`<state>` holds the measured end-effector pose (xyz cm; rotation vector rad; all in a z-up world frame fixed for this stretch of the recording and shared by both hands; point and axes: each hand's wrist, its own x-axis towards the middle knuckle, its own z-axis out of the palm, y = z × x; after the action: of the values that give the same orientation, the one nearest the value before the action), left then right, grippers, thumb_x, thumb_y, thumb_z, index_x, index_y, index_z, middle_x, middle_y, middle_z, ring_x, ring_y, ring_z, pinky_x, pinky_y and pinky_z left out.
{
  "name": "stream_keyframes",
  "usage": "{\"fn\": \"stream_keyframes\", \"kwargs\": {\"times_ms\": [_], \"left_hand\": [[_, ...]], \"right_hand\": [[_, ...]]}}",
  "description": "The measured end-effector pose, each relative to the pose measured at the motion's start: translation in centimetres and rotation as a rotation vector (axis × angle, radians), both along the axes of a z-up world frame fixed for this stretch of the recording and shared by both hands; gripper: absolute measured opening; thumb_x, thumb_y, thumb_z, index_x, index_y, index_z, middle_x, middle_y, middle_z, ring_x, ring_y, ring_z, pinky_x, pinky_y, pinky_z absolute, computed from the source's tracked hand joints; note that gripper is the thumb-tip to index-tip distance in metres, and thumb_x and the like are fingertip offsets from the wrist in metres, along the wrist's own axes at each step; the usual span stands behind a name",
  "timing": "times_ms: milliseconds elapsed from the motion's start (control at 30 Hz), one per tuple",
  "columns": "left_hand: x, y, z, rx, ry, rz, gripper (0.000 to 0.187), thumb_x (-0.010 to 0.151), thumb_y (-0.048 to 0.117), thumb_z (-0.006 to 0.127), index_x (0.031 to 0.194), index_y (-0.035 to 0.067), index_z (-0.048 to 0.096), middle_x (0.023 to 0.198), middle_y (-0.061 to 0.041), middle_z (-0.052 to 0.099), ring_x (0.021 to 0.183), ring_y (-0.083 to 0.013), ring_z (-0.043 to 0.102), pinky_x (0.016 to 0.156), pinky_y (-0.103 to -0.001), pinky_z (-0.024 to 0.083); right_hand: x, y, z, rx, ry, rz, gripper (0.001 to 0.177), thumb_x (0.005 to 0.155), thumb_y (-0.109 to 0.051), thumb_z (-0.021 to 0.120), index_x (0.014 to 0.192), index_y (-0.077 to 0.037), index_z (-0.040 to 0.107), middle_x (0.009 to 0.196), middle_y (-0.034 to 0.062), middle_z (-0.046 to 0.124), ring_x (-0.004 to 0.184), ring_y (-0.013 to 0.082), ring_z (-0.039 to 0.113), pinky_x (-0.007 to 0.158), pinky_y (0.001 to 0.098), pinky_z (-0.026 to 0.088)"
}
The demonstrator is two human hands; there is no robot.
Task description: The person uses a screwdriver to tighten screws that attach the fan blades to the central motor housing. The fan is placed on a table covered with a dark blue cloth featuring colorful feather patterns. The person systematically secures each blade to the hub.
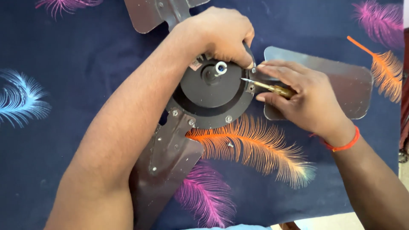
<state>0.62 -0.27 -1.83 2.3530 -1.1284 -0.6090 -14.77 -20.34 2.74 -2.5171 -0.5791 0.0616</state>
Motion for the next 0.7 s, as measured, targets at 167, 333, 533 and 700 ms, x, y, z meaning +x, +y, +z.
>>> {"fn": "stream_keyframes", "kwargs": {"times_ms": [167, 333, 533, 700], "left_hand": [[0.3, -0.4, -0.3, 0.036, 0.063, -0.043, 0.046, 0.072, 0.048, 0.079, 0.096, 0.009, 0.077, 0.086, -0.012, 0.075, 0.079, -0.0299, 0.072, 0.07, -0.044, 0.055], [0.3, -0.4, -0.3, 0.037, 0.083, -0.025, 0.044, 0.071, 0.046, 0.08, 0.094, 0.009, 0.076, 0.084, -0.012, 0.075, 0.076, -0.0291, 0.072, 0.069, -0.044, 0.056], [0.1, -0.3, -0.4, -0.012, -0.021, -0.047, 0.045, 0.071, 0.047, 0.08, 0.095, 0.009, 0.077, 0.087, -0.012, 0.075, 0.082, -0.0322, 0.072, 0.075, -0.043, 0.056], [0.0, -0.3, -0.3, 0.005, -0.003, -0.034, 0.049, 0.07, 0.05, 0.081, 0.099, 0.01, 0.077, 0.093, -0.011, 0.075, 0.087, -0.0317, 0.072, 0.078, -0.043, 0.055]], "right_hand": [[-4.5, 0.2, 0.6, -0.054, -0.187, 0.022, 0.024, 0.088, -0.006, 0.083, 0.105, -0.011, 0.067, 0.103, 0.0089, 0.07, 0.089, 0.0288, 0.07, 0.072, 0.0382, 0.055], [-7.9, 2.9, -1.1, 0.076, 0.049, 0.074, 0.049, 0.069, 0.004, 0.066, 0.115, -0.011, 0.072, 0.098, 0.007, 0.069, 0.074, 0.0233, 0.069, 0.061, 0.0344, 0.056], [-8.8, 4.4, -3.6, -0.005, 0.083, 0.151, 0.044, 0.07, -0.007, 0.081, 0.112, -0.009, 0.074, 0.088, 0.0071, 0.068, 0.067, 0.0261, 0.068, 0.055, 0.0373, 0.055], [-8.2, 4.0, -2.0, 0.201, -0.011, 0.035, 0.036, 0.075, -0.004, 0.08, 0.109, -0.008, 0.072, 0.094, 0.0061, 0.072, 0.086, 0.0223, 0.074, 0.069, 0.0309, 0.058]]}}
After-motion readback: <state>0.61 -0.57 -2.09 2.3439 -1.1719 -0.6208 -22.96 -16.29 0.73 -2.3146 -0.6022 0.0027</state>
